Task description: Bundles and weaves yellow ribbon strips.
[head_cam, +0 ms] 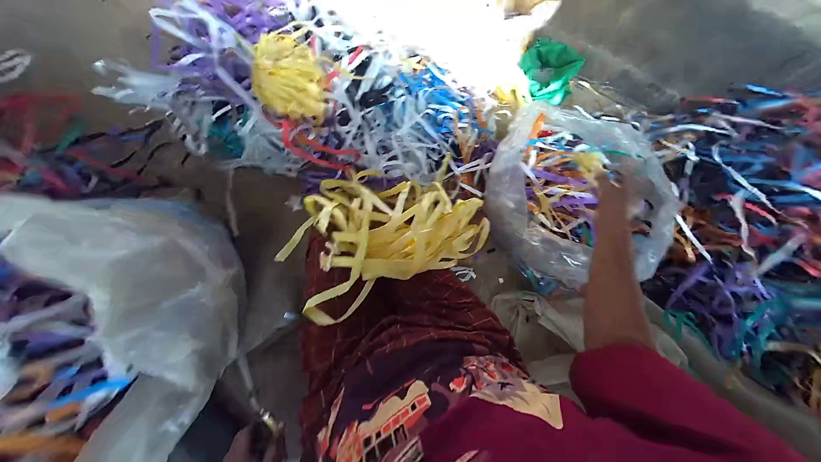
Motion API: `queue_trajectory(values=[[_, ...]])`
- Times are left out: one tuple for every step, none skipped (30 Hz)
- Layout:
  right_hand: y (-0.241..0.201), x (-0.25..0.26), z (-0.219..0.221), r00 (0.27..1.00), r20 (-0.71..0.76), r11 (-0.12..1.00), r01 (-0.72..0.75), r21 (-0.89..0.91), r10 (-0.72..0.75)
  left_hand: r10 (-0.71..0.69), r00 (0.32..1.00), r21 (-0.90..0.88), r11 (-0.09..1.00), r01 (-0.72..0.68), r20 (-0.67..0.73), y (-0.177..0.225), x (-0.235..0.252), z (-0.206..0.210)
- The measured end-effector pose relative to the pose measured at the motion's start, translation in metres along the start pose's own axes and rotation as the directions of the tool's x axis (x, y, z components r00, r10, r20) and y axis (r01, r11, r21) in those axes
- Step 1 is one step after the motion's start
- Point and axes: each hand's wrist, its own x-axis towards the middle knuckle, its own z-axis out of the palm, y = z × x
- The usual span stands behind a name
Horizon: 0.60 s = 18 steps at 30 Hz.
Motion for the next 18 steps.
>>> queue_trajectory(values=[[-0.01, -0.013, -0.005, 0.999, 0.019, 0.997, 0.05, -0.052, -0.049, -0.042, 0.999, 0.012, 0.999, 0.041, 0.029, -0.01, -0.001, 0.009], [-0.03, -0.033, -0.003, 0.992, 0.081, 0.992, 0.101, -0.07, -0.095, -0.088, 0.995, 0.014, 0.996, 0.088, 0.05, -0.017, -0.004, 0.017], [-0.052, -0.053, 0.005, 0.982, 0.143, 0.99, 0.133, -0.046, -0.125, -0.142, 0.988, 0.017, 0.99, 0.141, 0.068, -0.018, -0.006, 0.025], [-0.075, -0.075, 0.015, 0.962, 0.239, 0.991, 0.128, 0.022, -0.13, -0.2, 0.976, 0.026, 0.98, 0.198, 0.089, -0.014, -0.008, 0.031], [-0.085, -0.092, 0.029, 0.917, 0.343, 0.978, 0.18, 0.102, -0.204, -0.25, 0.962, 0.033, 0.968, 0.248, 0.109, -0.01, -0.01, 0.035], [-0.096, -0.109, 0.043, 0.841, 0.444, 0.95, 0.248, 0.19, -0.308, -0.286, 0.951, 0.043, 0.958, 0.283, 0.118, -0.007, -0.01, 0.039], [-0.112, -0.127, 0.056, 0.743, 0.53, 0.912, 0.31, 0.269, -0.408, -0.315, 0.942, 0.06, 0.949, 0.31, 0.117, -0.004, -0.01, 0.042], [-0.131, -0.148, 0.067, 0.641, 0.592, 0.873, 0.363, 0.327, -0.488, -0.345, 0.932, 0.082, 0.938, 0.338, 0.112, -0.002, -0.009, 0.044], [-0.151, -0.171, 0.076, 0.535, 0.637, 0.83, 0.407, 0.382, -0.555, -0.373, 0.921, 0.099, 0.927, 0.363, 0.111, 0.0, -0.009, 0.045], [-0.17, -0.196, 0.084, 0.417, 0.664, 0.775, 0.449, 0.443, -0.621, -0.391, 0.913, 0.105, 0.919, 0.38, 0.115, 0.002, -0.009, 0.044], [-0.185, -0.22, 0.094, 0.278, 0.664, 0.694, 0.501, 0.516, -0.694, -0.401, 0.908, 0.101, 0.915, 0.39, 0.122, 0.003, -0.008, 0.045], [-0.197, -0.244, 0.105, 0.133, 0.656, 0.605, 0.551, 0.575, -0.743, -0.406, 0.905, 0.095, 0.913, 0.397, 0.127, 0.003, -0.008, 0.045], [-0.207, -0.266, 0.117, 0.013, 0.655, 0.532, 0.596, 0.602, -0.755, -0.407, 0.905, 0.088, 0.913, 0.398, 0.127, 0.003, -0.007, 0.045], [-0.214, -0.286, 0.129, -0.076, 0.684, 0.487, 0.647, 0.587, -0.725, -0.405, 0.905, 0.084, 0.914, 0.397, 0.126, 0.003, -0.007, 0.045], [-0.219, -0.302, 0.14, -0.12, 0.739, 0.464, 0.709, 0.531, -0.662, -0.404, 0.906, 0.079, 0.914, 0.397, 0.123, 0.003, -0.006, 0.045], [-0.223, -0.315, 0.15, -0.127, 0.807, 0.448, 0.777, 0.442, -0.577, -0.403, 0.907, 0.07, 0.915, 0.397, 0.119, 0.002, -0.006, 0.046], [-0.224, -0.323, 0.159, -0.107, 0.859, 0.415, 0.841, 0.347, -0.501, -0.404, 0.907, 0.065, 0.915, 0.399, 0.117, 0.001, -0.005, 0.046], [-0.225, -0.328, 0.165, -0.076, 0.9, 0.38, 0.889, 0.256, -0.428, -0.408, 0.905, 0.067, 0.913, 0.402, 0.12, -0.001, -0.004, 0.047]])
